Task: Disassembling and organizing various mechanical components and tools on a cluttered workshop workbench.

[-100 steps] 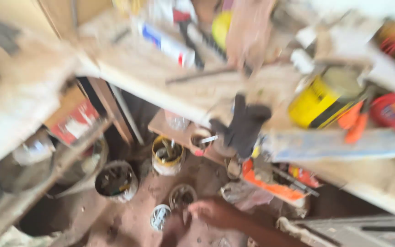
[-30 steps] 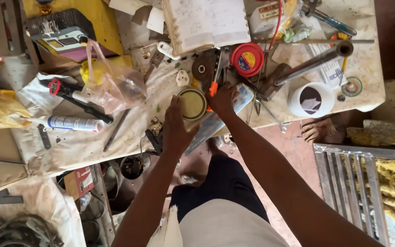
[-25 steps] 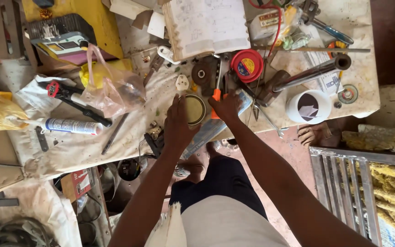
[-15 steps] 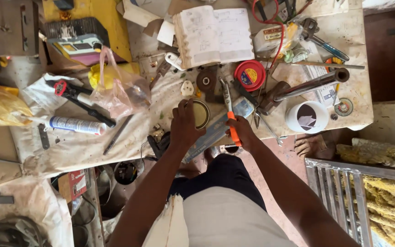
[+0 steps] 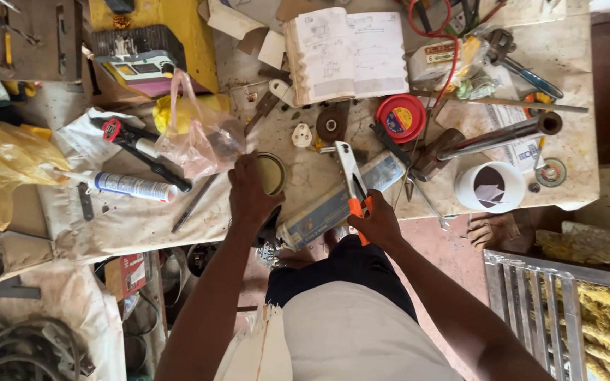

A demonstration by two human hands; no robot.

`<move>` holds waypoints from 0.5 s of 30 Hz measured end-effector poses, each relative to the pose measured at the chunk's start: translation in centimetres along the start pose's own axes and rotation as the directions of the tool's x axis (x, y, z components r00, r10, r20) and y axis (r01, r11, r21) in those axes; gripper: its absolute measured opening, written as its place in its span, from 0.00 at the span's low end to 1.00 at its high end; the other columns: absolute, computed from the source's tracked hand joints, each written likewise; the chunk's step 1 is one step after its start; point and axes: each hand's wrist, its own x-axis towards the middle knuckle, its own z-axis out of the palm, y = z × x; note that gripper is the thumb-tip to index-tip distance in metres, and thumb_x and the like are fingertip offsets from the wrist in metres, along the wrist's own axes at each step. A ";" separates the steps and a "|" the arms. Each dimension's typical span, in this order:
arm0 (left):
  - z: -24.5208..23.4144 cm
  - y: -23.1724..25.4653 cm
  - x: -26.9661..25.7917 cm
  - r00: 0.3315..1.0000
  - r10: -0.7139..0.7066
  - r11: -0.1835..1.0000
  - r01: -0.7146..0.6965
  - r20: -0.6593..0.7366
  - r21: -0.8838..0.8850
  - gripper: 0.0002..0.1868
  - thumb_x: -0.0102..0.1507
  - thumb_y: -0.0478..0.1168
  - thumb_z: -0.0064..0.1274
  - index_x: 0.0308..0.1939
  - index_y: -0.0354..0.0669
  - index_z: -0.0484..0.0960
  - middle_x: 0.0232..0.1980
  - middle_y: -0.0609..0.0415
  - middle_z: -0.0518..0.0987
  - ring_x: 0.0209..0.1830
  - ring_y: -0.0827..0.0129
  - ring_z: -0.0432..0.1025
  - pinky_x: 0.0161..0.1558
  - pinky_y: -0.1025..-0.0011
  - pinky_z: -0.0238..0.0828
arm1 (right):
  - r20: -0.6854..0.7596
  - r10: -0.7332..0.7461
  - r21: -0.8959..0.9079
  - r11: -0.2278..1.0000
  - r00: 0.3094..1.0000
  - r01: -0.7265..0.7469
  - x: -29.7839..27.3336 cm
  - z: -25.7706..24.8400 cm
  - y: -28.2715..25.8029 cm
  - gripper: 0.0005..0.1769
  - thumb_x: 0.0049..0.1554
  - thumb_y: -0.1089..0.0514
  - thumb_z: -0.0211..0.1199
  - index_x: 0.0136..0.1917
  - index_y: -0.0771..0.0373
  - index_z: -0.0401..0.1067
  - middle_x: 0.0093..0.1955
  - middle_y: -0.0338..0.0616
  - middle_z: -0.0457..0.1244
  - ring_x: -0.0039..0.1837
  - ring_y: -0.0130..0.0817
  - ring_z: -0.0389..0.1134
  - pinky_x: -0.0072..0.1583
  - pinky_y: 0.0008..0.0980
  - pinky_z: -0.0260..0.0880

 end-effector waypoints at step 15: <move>0.2 -2.1 1.4 0.998 0.039 0.998 -0.037 -0.047 0.044 0.59 0.45 0.55 0.76 0.72 0.40 0.60 0.71 0.41 0.60 0.70 0.45 0.57 0.64 0.48 0.62 | 0.092 -0.485 -0.440 0.763 0.869 0.473 5.9 2.5 0.5 0.50 0.37 0.46 0.77 0.69 0.63 0.63 0.64 0.56 0.57 0.67 0.57 0.58 0.66 0.50 0.62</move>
